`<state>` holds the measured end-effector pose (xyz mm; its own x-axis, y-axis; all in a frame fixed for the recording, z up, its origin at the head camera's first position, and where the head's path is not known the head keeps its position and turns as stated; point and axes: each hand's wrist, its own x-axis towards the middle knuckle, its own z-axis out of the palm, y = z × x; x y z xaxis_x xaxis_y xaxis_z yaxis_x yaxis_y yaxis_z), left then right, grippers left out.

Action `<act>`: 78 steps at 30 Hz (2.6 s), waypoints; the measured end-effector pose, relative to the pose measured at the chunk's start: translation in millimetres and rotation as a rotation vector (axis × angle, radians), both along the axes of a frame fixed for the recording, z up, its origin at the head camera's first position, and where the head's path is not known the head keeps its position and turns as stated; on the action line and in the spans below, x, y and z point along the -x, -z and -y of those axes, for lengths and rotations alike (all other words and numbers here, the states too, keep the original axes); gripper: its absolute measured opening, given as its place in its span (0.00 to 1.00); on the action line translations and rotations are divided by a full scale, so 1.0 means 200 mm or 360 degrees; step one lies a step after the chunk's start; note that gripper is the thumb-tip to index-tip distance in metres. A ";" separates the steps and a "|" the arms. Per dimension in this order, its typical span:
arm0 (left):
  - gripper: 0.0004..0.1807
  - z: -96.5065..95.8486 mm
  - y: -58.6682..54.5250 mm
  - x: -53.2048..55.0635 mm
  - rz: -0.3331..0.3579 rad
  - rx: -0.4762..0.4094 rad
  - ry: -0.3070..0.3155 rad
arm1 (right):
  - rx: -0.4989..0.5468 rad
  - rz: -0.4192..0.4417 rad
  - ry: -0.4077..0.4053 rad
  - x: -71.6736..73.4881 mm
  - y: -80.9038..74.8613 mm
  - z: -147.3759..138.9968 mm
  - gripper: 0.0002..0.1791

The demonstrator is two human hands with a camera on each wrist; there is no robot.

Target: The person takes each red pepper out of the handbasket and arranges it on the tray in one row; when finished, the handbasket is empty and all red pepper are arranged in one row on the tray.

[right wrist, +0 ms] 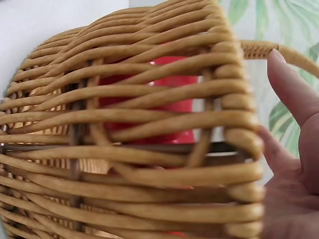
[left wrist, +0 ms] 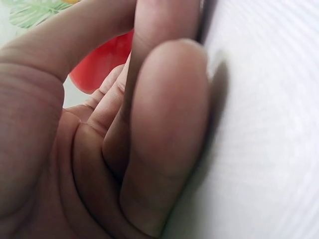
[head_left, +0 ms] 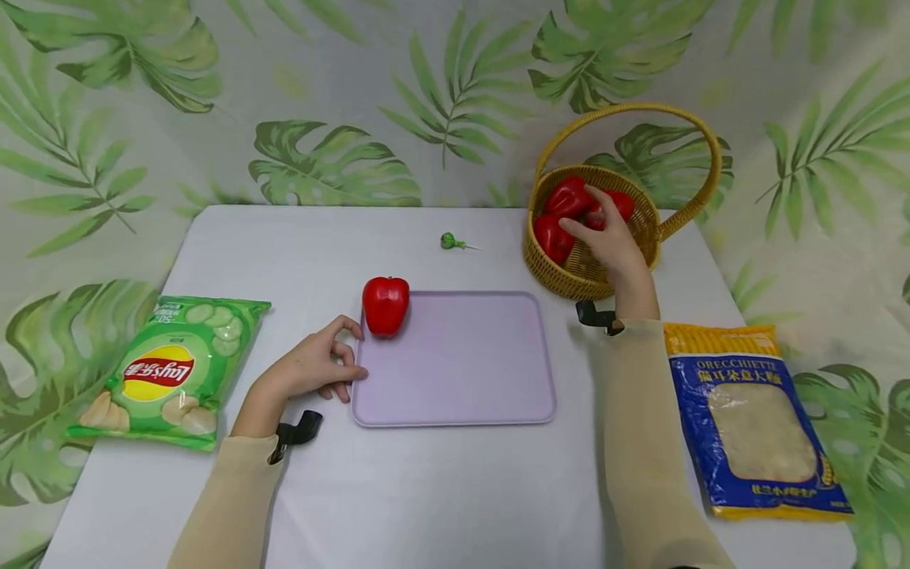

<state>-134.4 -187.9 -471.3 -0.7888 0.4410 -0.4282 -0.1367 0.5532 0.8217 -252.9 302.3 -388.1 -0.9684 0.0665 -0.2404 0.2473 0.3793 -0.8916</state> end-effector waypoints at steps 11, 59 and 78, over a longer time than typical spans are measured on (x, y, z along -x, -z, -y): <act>0.33 0.00 0.00 0.01 0.0012 -0.0019 -0.0003 | 0.0173 0.0142 -0.0079 0.03 0.05 0.01 0.53; 0.32 0.00 0.00 0.00 0.0019 -0.0031 -0.0007 | 0.0047 0.0203 -0.0112 0.04 0.13 0.01 0.45; 0.32 0.01 0.00 0.01 0.0005 -0.0046 0.0015 | 0.0160 -0.0064 0.0101 -0.04 -0.02 0.04 0.43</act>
<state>-135.8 -189.4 -471.4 -0.7833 0.4606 -0.4176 -0.1343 0.5305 0.8370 -245.2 293.4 -384.8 -0.9720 0.1055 -0.2098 0.2312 0.2720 -0.9341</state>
